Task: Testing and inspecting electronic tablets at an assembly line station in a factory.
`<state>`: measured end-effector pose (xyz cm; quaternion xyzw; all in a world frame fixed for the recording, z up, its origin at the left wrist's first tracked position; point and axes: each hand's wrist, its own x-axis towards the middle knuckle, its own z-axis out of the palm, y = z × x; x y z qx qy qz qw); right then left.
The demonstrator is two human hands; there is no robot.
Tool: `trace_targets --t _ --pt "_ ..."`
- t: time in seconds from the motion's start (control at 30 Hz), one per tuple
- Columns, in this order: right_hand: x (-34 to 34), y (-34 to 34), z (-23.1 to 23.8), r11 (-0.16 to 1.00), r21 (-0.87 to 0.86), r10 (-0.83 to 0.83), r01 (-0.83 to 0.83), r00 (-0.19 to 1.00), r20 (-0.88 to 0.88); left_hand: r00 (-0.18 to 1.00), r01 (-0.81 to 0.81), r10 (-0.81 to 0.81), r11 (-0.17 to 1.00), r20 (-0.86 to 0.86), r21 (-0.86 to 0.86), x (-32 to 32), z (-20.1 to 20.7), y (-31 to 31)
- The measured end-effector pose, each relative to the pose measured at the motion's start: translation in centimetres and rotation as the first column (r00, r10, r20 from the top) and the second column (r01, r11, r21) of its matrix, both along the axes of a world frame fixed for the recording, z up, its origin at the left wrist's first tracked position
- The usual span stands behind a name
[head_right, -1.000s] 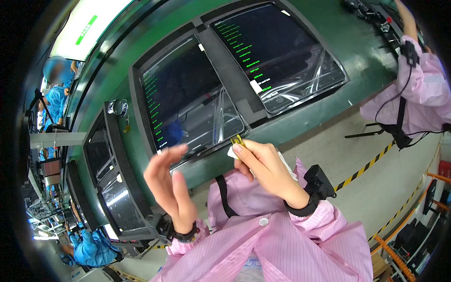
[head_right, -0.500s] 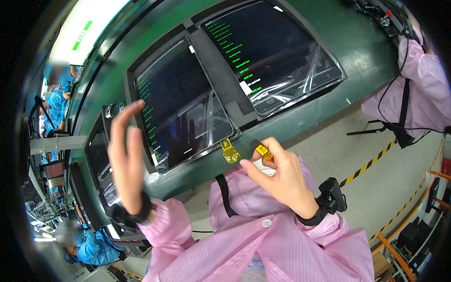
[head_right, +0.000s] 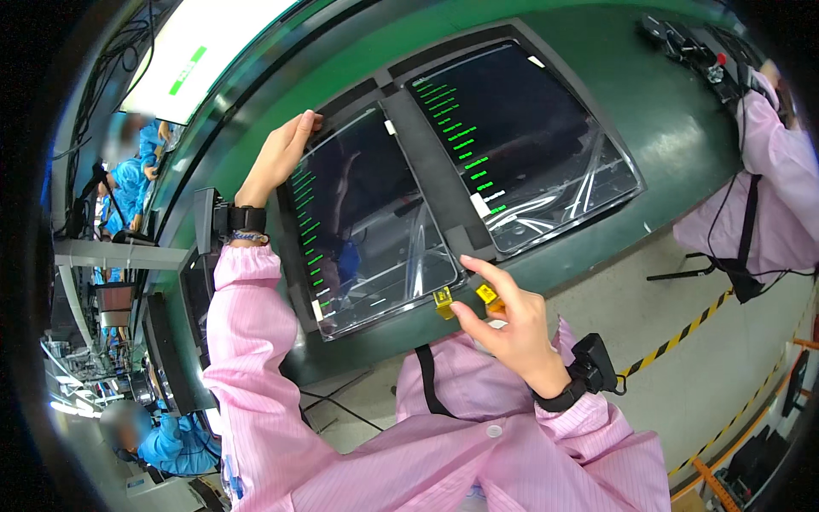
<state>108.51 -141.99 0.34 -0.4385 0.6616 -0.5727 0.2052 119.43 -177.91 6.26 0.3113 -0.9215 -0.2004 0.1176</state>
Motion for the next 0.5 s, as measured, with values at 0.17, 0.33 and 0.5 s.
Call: trace_targets --t 0.17,0.33,0.5 --pt "0.2 -0.9 0.0 0.998 -0.06 0.004 -0.007 0.999 -0.05 1.0 -0.003 0.001 0.994 -0.013 -0.106 -1.2 0.1 1.0" --pt "0.7 -1.5 -1.2 0.993 -0.101 -0.079 0.067 0.99 -0.113 0.998 -0.011 0.02 0.988 0.053 -0.155 -1.4 0.1 1.1" --pt "1.1 -1.8 -0.9 0.979 -0.171 -0.128 0.111 0.988 -0.09 1.0 -0.006 0.011 0.983 0.025 -0.182 -1.3 -0.3 1.4"
